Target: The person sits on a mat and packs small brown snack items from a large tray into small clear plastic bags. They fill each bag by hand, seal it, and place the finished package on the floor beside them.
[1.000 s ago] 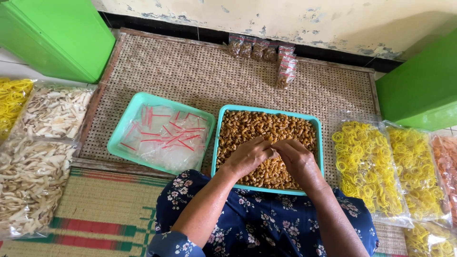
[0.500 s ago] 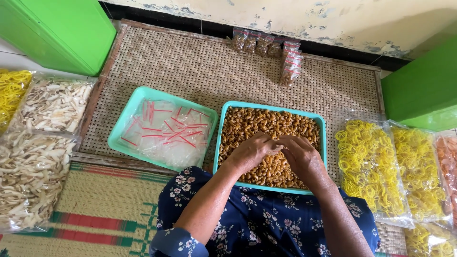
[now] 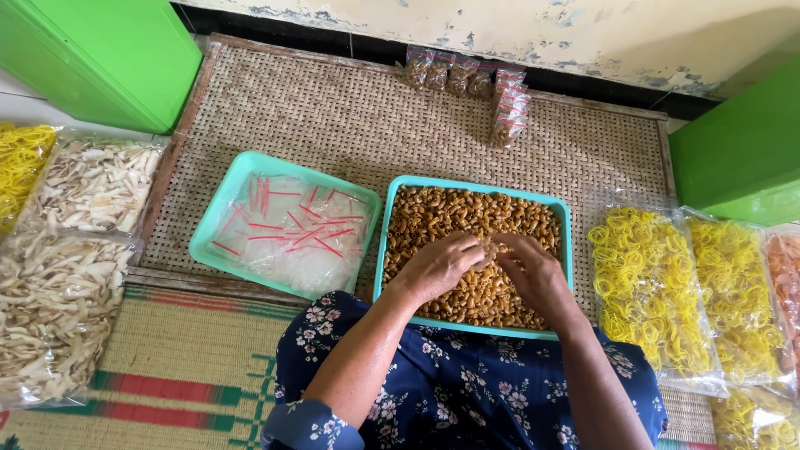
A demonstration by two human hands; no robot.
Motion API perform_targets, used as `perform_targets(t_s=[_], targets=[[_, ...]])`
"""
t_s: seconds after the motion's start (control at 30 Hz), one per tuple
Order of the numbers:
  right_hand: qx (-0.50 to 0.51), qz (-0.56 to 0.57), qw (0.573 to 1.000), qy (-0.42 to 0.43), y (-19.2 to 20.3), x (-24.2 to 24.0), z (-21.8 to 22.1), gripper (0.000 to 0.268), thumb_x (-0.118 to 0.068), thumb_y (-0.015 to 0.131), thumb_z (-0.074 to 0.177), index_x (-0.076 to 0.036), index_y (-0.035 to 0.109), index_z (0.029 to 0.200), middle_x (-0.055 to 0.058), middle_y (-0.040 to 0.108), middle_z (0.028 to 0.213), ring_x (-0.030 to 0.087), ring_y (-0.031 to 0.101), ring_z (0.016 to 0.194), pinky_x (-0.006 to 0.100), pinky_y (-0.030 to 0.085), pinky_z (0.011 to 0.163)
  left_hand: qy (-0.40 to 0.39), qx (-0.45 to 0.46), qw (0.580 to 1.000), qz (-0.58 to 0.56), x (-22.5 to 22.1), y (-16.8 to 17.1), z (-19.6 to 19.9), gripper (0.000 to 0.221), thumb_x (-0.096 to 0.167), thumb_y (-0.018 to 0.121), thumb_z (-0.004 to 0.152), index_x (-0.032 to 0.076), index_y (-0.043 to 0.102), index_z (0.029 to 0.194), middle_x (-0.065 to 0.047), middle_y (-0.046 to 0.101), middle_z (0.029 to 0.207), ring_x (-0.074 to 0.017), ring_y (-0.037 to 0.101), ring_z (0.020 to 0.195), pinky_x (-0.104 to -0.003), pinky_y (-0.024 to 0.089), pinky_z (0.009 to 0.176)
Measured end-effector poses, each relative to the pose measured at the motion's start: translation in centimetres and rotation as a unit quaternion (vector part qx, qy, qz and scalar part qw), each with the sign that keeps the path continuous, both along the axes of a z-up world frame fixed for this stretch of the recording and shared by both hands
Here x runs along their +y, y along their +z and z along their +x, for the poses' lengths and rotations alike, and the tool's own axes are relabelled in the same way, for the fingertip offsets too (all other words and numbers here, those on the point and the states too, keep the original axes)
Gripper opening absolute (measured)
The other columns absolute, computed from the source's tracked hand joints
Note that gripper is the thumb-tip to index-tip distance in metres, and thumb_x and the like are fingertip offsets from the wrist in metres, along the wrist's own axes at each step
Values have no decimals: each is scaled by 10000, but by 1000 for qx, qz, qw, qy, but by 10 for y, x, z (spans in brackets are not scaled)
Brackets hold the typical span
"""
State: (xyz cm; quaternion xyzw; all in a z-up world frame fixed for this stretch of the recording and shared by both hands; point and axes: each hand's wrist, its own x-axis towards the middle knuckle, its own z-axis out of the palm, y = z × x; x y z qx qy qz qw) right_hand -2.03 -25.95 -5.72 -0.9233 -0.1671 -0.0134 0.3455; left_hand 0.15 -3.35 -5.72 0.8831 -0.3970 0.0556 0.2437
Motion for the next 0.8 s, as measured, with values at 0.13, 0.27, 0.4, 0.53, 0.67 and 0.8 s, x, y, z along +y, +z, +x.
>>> perform_targets(t_s=[0.13, 0.27, 0.4, 0.53, 0.67, 0.8], targets=[[52, -16, 996, -72, -42, -31, -7, 464, -122, 642, 974, -172, 604, 1433, 162, 694, 1157, 310, 751, 924, 411, 636, 794, 19, 23, 999, -30, -3, -28, 4, 187, 19, 537, 1006, 126, 638, 1122, -103, 676, 1006, -208, 711, 925, -262, 619, 797], [62, -91, 993, -32, -96, -48, -20, 545, -263, 789, 860, -170, 643, 1377, 117, 728, 1024, 255, 771, 871, 378, 644, 760, 13, 28, 998, -50, -5, -29, 5, 172, 4, 554, 993, 116, 641, 1090, -105, 671, 987, -219, 705, 930, -280, 629, 798], [41, -96, 993, -47, -92, -29, -29, 571, -354, 826, 811, -147, 672, 1321, 95, 718, 978, 268, 773, 850, 387, 643, 732, 18, 25, 997, -67, -6, -30, 6, 134, 15, 591, 978, 112, 661, 1037, -86, 664, 976, -217, 699, 945, -287, 630, 798], [40, -58, 996, -47, -75, -15, -33, 428, -242, 814, 822, -202, 724, 1239, 79, 708, 951, 294, 763, 873, 385, 651, 748, 12, 40, 996, -76, -7, -23, 4, 136, 0, 586, 977, 105, 667, 1008, -90, 661, 980, -220, 693, 944, -297, 626, 803], [25, -67, 996, -46, -90, -22, -34, 237, -202, 782, 853, -227, 758, 1087, 30, 702, 880, 259, 760, 853, 369, 642, 742, 19, 24, 997, -76, -9, -34, 4, 133, 0, 594, 966, 122, 641, 993, -64, 640, 944, -202, 691, 928, -274, 624, 794], [34, -43, 998, -42, -88, -29, -30, 173, -108, 760, 866, -178, 787, 1022, 59, 731, 849, 288, 767, 826, 382, 637, 743, 14, 26, 997, -77, -6, -38, 6, 140, -1, 597, 969, 111, 644, 1038, -75, 664, 956, -206, 693, 936, -277, 622, 815]])
